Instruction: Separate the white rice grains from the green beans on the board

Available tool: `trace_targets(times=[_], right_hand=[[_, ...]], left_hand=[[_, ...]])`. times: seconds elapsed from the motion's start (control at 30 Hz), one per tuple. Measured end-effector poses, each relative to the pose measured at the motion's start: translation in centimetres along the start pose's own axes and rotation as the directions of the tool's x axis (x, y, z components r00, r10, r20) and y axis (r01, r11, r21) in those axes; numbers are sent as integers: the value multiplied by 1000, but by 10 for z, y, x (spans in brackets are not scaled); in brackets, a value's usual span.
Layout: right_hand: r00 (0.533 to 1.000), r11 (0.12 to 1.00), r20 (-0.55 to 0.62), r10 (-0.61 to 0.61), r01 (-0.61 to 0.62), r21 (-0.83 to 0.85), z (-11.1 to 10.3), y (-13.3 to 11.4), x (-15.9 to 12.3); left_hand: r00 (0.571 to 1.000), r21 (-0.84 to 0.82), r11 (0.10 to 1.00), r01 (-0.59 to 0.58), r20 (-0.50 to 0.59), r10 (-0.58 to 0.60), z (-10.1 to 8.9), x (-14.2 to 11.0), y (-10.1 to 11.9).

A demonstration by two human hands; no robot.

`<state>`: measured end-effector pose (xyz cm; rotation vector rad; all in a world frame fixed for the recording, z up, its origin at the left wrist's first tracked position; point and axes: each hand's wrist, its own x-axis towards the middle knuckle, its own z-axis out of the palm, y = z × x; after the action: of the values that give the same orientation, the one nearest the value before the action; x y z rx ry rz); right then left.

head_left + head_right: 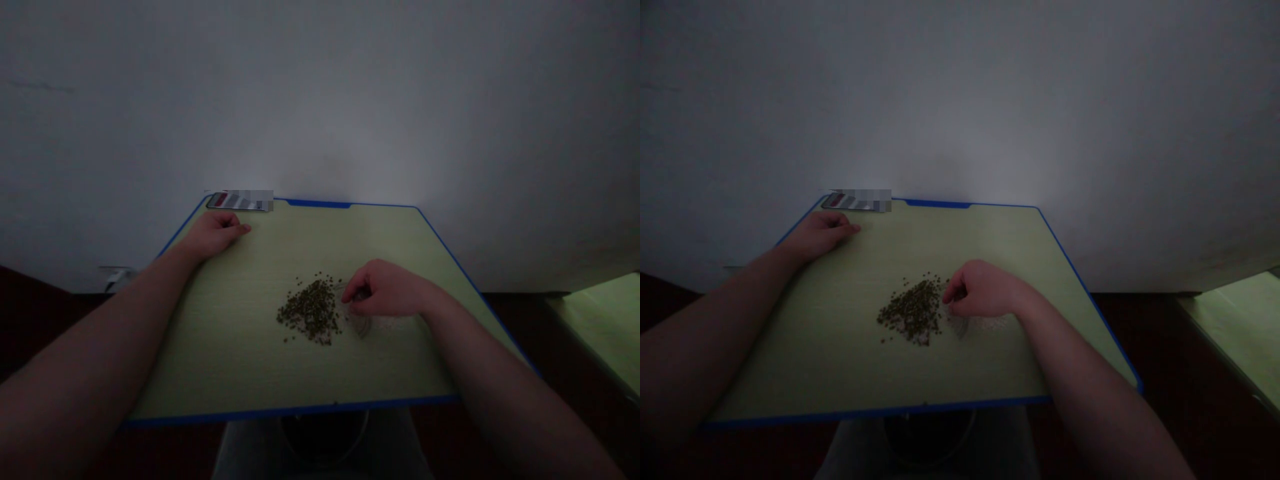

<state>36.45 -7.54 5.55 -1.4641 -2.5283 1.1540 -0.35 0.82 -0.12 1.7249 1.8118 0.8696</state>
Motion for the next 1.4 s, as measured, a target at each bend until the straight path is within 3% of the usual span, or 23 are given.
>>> trace_targets(times=[1.4], right_hand=[[998,999,-16,-54,54,-6,4,4,5]], left_hand=[[1000,-9,1000,7,1,-7,0,0,2]])
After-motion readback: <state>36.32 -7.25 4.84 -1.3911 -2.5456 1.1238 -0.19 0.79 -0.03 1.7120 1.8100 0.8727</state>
